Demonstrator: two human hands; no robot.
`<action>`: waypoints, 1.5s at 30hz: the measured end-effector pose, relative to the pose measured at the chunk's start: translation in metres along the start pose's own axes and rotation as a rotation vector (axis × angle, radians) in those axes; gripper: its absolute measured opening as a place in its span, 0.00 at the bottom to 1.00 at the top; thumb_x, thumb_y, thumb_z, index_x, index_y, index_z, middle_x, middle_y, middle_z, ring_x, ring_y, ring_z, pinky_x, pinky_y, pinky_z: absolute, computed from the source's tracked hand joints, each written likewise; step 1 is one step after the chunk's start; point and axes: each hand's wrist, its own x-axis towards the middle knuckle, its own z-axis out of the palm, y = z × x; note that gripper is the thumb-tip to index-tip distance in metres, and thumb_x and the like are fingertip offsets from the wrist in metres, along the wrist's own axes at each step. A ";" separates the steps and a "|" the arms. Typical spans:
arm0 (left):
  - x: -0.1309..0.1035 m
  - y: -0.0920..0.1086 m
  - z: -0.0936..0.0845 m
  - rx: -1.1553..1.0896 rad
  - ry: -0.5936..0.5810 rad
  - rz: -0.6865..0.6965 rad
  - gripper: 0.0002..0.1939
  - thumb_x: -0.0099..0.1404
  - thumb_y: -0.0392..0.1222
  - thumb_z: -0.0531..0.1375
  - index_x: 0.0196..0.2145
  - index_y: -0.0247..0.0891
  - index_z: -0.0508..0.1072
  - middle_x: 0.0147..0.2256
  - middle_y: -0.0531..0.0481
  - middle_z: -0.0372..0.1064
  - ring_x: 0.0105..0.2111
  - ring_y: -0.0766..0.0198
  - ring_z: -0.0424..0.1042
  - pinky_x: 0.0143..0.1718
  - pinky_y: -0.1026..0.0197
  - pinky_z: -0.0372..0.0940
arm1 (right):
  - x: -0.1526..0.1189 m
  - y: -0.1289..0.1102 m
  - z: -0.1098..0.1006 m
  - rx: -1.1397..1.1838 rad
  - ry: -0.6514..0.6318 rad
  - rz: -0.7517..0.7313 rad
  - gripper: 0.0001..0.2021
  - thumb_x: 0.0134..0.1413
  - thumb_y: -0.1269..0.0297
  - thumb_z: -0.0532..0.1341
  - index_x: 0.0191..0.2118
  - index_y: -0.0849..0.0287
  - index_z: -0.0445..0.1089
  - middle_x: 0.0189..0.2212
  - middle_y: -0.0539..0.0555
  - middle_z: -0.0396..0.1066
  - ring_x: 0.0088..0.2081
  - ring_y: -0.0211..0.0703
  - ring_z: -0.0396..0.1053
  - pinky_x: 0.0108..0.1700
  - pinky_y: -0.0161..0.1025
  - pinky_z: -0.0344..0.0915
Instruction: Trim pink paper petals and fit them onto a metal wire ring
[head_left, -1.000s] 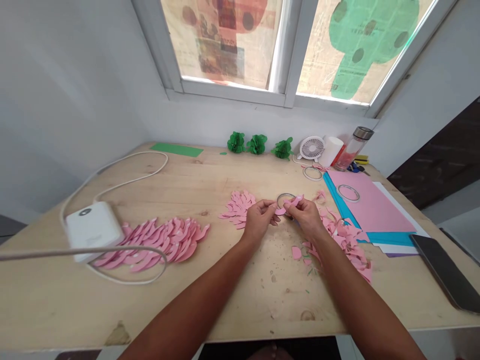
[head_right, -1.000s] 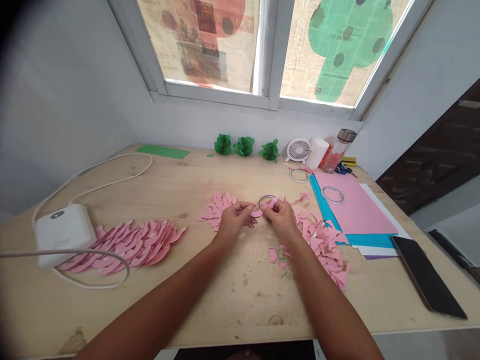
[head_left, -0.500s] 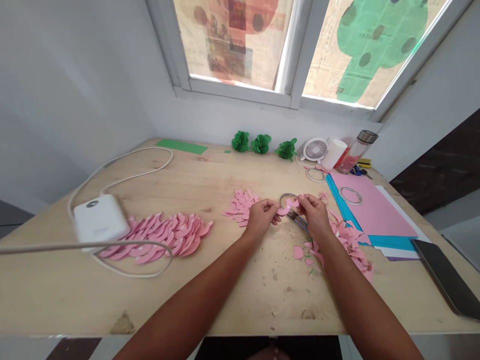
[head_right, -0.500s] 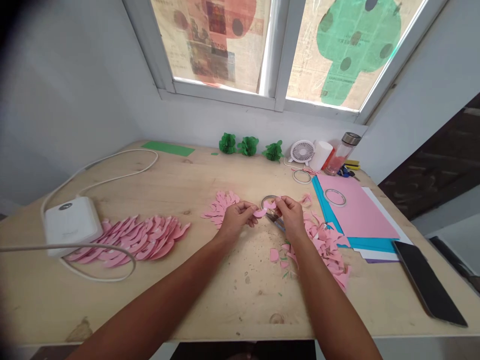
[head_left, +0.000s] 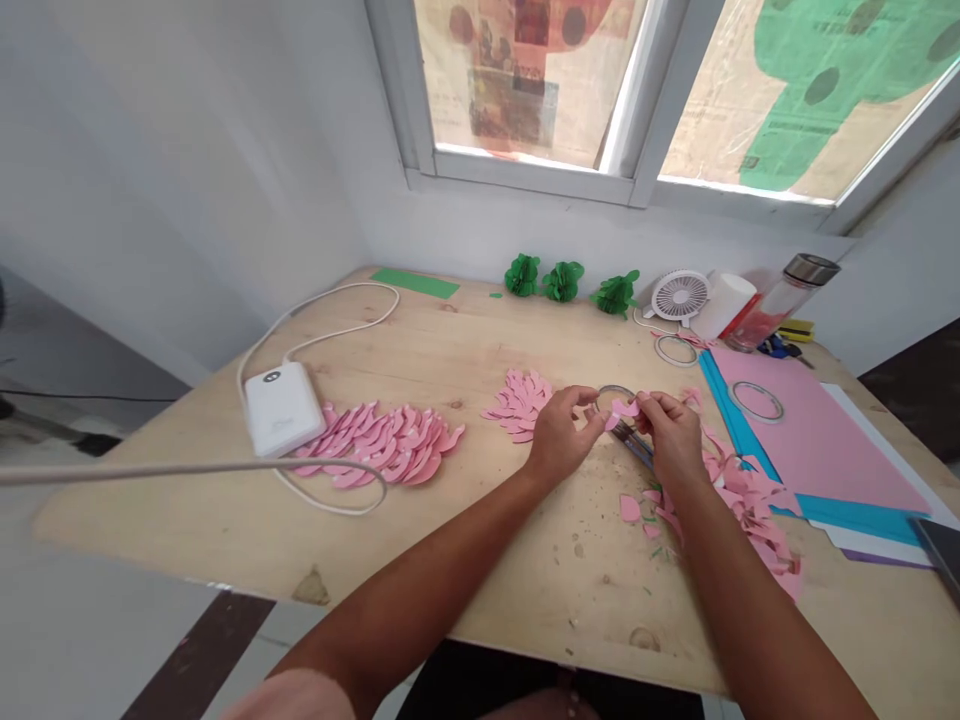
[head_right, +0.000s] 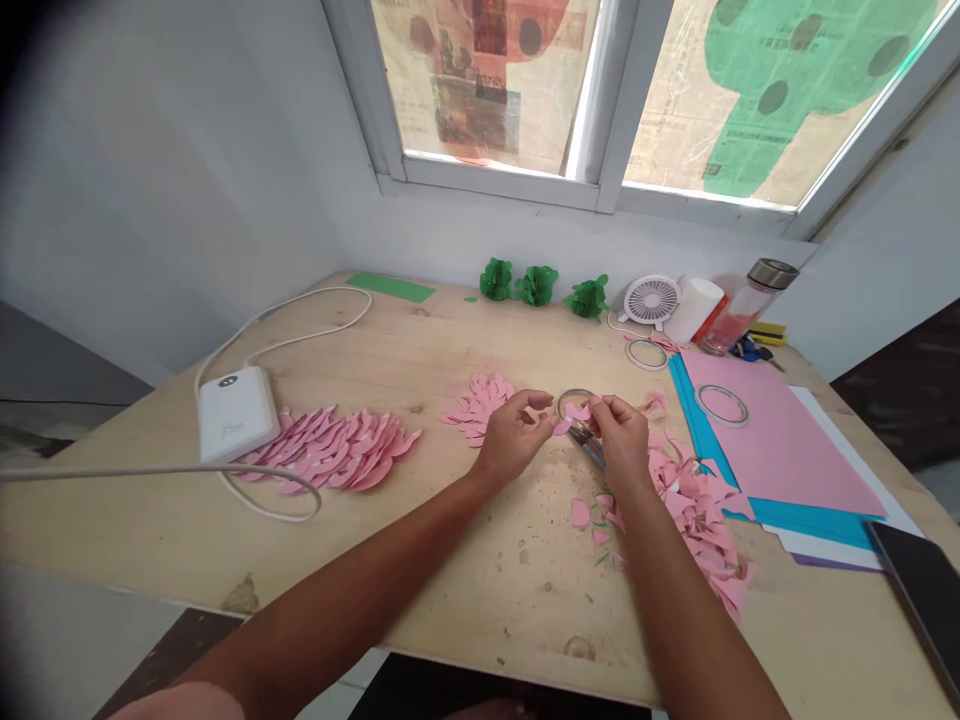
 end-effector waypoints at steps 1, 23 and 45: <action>-0.001 0.002 0.000 0.069 -0.002 0.079 0.11 0.55 0.41 0.60 0.37 0.38 0.69 0.38 0.47 0.70 0.40 0.60 0.68 0.40 0.58 0.64 | -0.001 -0.001 0.001 -0.006 -0.002 -0.003 0.12 0.42 0.57 0.63 0.20 0.61 0.68 0.14 0.45 0.60 0.18 0.31 0.55 0.21 0.31 0.52; -0.006 0.002 0.000 0.352 -0.101 0.280 0.09 0.56 0.36 0.58 0.36 0.39 0.65 0.35 0.49 0.70 0.41 0.59 0.66 0.43 0.55 0.60 | -0.003 0.000 0.002 -0.030 0.011 0.040 0.13 0.41 0.56 0.64 0.21 0.61 0.68 0.15 0.47 0.61 0.20 0.33 0.57 0.22 0.32 0.54; 0.005 0.023 -0.008 0.276 0.047 0.130 0.11 0.56 0.36 0.57 0.40 0.40 0.66 0.30 0.51 0.70 0.37 0.59 0.67 0.41 0.56 0.61 | -0.006 0.000 0.000 -0.384 0.202 -0.312 0.14 0.50 0.57 0.56 0.32 0.63 0.72 0.24 0.53 0.69 0.28 0.42 0.66 0.32 0.38 0.61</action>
